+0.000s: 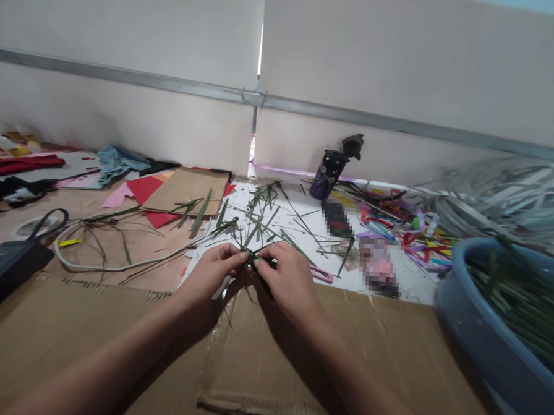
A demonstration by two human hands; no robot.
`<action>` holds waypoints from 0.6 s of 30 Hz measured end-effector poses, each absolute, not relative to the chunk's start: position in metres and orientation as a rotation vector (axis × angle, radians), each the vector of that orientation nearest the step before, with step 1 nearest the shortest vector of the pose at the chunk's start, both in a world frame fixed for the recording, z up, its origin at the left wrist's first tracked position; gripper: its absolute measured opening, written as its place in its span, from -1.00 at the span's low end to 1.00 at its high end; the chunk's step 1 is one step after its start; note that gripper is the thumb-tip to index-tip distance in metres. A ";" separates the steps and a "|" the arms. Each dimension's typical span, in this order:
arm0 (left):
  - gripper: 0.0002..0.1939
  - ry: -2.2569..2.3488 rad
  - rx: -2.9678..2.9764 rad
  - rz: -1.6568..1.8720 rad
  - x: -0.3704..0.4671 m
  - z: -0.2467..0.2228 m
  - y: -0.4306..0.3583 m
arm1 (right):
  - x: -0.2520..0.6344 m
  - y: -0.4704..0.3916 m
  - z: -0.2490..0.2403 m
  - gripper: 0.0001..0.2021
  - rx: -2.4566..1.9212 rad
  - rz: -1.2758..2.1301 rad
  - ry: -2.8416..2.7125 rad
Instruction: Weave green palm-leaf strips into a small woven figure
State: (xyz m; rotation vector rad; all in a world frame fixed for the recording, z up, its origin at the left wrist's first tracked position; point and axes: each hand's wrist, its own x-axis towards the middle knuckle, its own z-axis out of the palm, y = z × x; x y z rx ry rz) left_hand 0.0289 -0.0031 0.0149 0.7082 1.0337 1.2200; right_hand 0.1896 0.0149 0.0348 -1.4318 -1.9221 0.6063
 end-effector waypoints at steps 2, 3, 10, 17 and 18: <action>-0.68 1.035 0.710 1.204 0.029 0.016 -0.003 | 0.189 0.015 0.034 -0.89 -1.444 0.602 -1.920; -0.68 1.040 0.709 1.200 0.029 0.016 -0.003 | 0.189 0.015 0.033 -0.90 -1.451 0.596 -1.919; -0.71 1.083 0.711 1.210 0.029 0.015 -0.004 | 0.186 0.015 0.027 -0.91 -1.424 0.572 -1.940; -0.69 1.057 0.694 1.245 0.030 0.013 -0.001 | 0.185 0.009 0.028 -0.73 -1.332 0.561 -1.995; -0.70 1.057 0.695 1.245 0.030 0.013 -0.001 | 0.185 0.008 0.029 -0.72 -1.324 0.570 -1.995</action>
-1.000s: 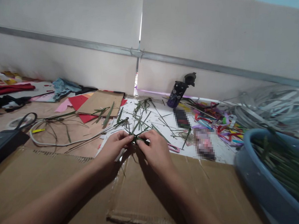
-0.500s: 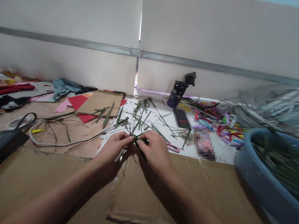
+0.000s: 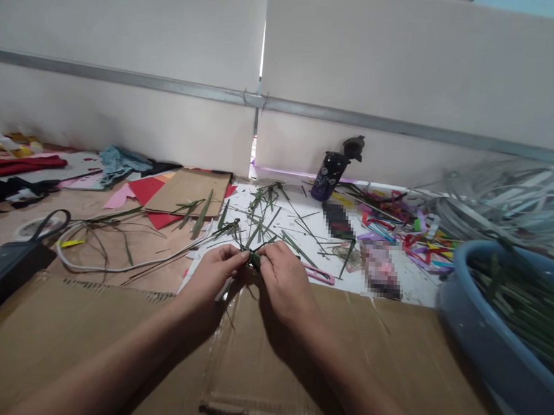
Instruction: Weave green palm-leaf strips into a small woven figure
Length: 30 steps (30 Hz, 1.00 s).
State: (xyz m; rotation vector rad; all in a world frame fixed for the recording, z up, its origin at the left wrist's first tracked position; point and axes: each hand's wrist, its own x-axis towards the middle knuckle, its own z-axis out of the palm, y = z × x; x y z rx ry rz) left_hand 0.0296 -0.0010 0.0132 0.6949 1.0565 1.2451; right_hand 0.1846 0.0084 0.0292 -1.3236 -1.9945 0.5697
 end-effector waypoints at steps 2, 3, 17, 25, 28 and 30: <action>-0.69 1.052 0.686 1.254 0.029 0.013 -0.001 | 0.184 0.007 0.032 -0.71 -1.324 0.581 -1.992; -0.68 1.046 0.683 1.260 0.029 0.012 -0.001 | 0.184 0.007 0.033 -0.72 -1.330 0.581 -1.989; -0.69 1.083 0.695 1.265 0.029 0.013 -0.002 | 0.182 0.008 0.032 -0.90 -1.428 0.562 -1.875; -0.70 1.079 0.732 1.273 0.028 0.012 -0.001 | 0.182 0.006 0.035 -0.85 -1.376 0.496 -1.938; -0.70 1.072 0.723 1.276 0.029 0.012 -0.001 | 0.182 0.005 0.037 -0.84 -1.381 0.510 -1.940; -0.70 1.070 0.717 1.276 0.030 0.013 -0.001 | 0.182 0.005 0.038 -0.83 -1.388 0.511 -1.932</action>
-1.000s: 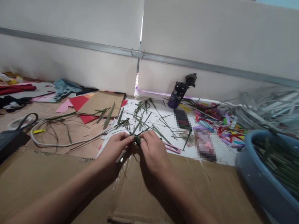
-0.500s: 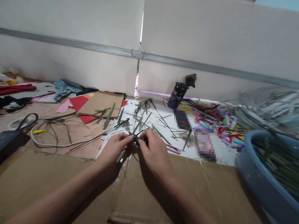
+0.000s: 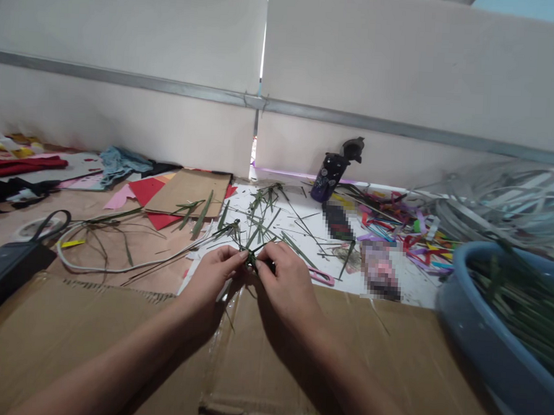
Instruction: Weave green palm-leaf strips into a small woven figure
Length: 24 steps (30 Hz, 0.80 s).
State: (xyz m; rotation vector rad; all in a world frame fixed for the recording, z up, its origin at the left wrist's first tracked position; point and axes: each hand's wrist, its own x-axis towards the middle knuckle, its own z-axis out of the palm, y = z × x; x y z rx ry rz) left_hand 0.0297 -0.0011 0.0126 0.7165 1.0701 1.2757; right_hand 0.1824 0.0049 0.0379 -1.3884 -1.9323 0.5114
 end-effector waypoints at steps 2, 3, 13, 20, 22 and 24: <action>-0.69 1.068 0.703 1.281 0.031 0.013 -0.002 | 0.183 0.005 0.038 -0.84 -1.389 0.515 -1.933; -0.69 1.070 0.698 1.281 0.031 0.014 -0.002 | 0.183 0.005 0.038 -0.84 -1.387 0.516 -1.933; -0.66 1.058 0.743 1.254 0.026 0.013 0.001 | 0.184 0.004 0.037 -0.82 -1.323 0.501 -1.952; -0.69 1.046 0.764 1.265 0.025 0.014 0.000 | 0.183 0.004 0.030 -0.79 -1.277 0.423 -2.013; -0.69 1.036 0.755 1.265 0.026 0.015 0.000 | 0.183 0.005 0.029 -0.76 -1.258 0.396 -2.048; -0.70 1.031 0.742 1.269 0.026 0.016 -0.001 | 0.183 0.004 0.029 -0.75 -1.250 0.376 -2.073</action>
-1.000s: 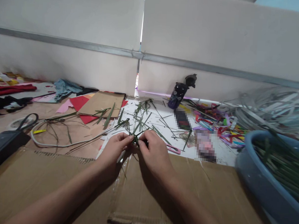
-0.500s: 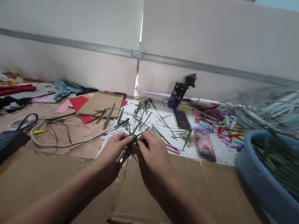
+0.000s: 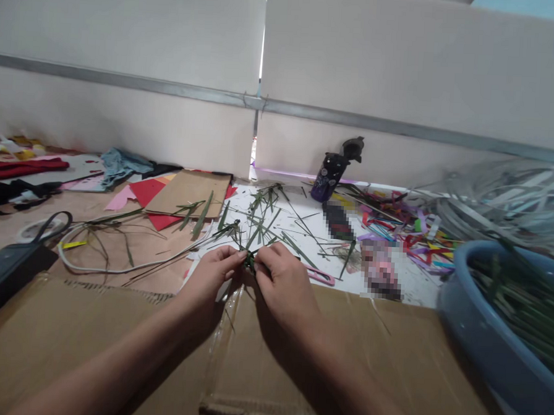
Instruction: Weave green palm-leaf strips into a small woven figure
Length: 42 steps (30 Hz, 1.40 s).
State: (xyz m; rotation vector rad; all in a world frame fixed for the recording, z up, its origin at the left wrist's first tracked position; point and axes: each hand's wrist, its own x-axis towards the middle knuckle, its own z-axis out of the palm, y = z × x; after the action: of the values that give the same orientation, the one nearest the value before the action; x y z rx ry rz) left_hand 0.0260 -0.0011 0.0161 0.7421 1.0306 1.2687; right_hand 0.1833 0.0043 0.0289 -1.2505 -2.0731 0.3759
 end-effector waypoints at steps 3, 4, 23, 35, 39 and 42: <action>-0.70 1.031 0.720 1.273 0.027 0.017 -0.003 | 0.183 0.004 0.030 -0.77 -1.261 0.386 -2.082; -0.70 1.030 0.714 1.271 0.027 0.016 -0.003 | 0.183 0.003 0.031 -0.78 -1.263 0.389 -2.083; -0.73 1.087 0.794 1.264 0.024 0.014 0.000 | 0.184 0.002 0.032 -0.75 -1.241 0.374 -2.150; -0.76 1.193 1.138 1.240 0.015 0.012 0.011 | 0.178 -0.001 0.032 -0.81 -1.270 0.476 -1.945; -0.77 1.157 1.064 1.217 0.016 0.010 0.011 | 0.181 0.004 0.028 -0.84 -1.280 0.604 -1.857; -0.73 1.103 0.938 1.216 0.018 0.012 0.007 | 0.183 0.009 0.025 -0.88 -1.279 0.750 -1.769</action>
State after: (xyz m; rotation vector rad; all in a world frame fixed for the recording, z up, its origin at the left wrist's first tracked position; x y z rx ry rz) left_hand 0.0177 0.0071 0.0125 0.9383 1.1034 1.2155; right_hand 0.1831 0.0094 0.0251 -1.2789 -1.7691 0.7496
